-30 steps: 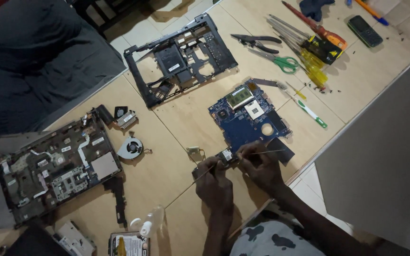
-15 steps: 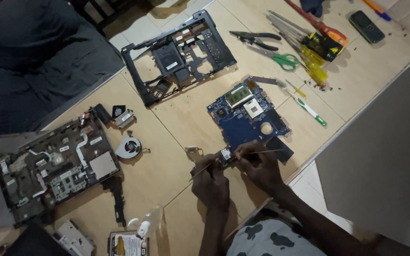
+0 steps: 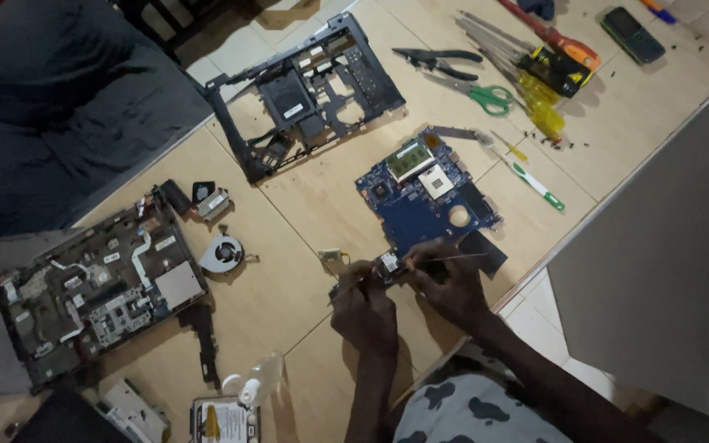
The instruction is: The person uses a thin metal tool to work on a small electronic component held in their hands. The workspace contains a disassembled laptop, a motherboard, and various tools.
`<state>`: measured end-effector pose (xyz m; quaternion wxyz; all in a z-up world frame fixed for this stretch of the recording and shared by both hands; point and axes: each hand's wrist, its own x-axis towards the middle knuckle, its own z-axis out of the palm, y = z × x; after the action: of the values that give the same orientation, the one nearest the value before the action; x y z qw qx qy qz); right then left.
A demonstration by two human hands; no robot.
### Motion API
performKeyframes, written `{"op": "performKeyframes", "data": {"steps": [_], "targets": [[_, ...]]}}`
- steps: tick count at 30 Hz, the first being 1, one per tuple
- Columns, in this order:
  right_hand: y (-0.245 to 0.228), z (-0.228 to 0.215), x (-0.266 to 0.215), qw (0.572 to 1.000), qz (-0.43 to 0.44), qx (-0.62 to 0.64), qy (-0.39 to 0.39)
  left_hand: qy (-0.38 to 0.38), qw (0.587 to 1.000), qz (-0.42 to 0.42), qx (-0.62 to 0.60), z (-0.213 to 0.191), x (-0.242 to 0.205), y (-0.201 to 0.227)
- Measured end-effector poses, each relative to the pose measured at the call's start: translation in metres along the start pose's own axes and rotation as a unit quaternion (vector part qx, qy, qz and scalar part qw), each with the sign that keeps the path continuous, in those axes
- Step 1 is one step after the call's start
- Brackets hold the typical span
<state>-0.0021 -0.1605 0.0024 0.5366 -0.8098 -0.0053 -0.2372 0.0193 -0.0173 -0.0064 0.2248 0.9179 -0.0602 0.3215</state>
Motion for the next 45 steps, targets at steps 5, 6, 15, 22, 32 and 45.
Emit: {"op": "performKeyframes", "data": {"steps": [5, 6, 15, 22, 32, 45], "targets": [[-0.007, 0.003, 0.002, 0.998, 0.046, 0.042, 0.018, -0.117, 0.980, -0.138, -0.086, -0.002, -0.012, -0.001], [-0.008, 0.003, 0.002, 0.998, 0.049, 0.040, 0.021, -0.136, 0.981, -0.121, -0.069, -0.004, -0.015, -0.002], [-0.020, 0.005, 0.003, 0.991, 0.083, 0.106, 0.021, -0.113, 0.993, -0.019, -0.030, -0.002, -0.001, 0.006], [-0.019, 0.004, 0.001, 0.996, 0.083, 0.028, 0.007, -0.152, 0.985, 0.075, 0.044, 0.013, -0.014, -0.013], [-0.008, 0.003, 0.002, 0.996, 0.056, 0.072, 0.017, -0.130, 0.991, 0.015, -0.024, 0.015, -0.014, -0.015], [-0.011, 0.001, 0.001, 0.995, 0.084, 0.048, 0.021, -0.186, 0.972, -0.109, -0.088, 0.011, 0.000, -0.005]]}}
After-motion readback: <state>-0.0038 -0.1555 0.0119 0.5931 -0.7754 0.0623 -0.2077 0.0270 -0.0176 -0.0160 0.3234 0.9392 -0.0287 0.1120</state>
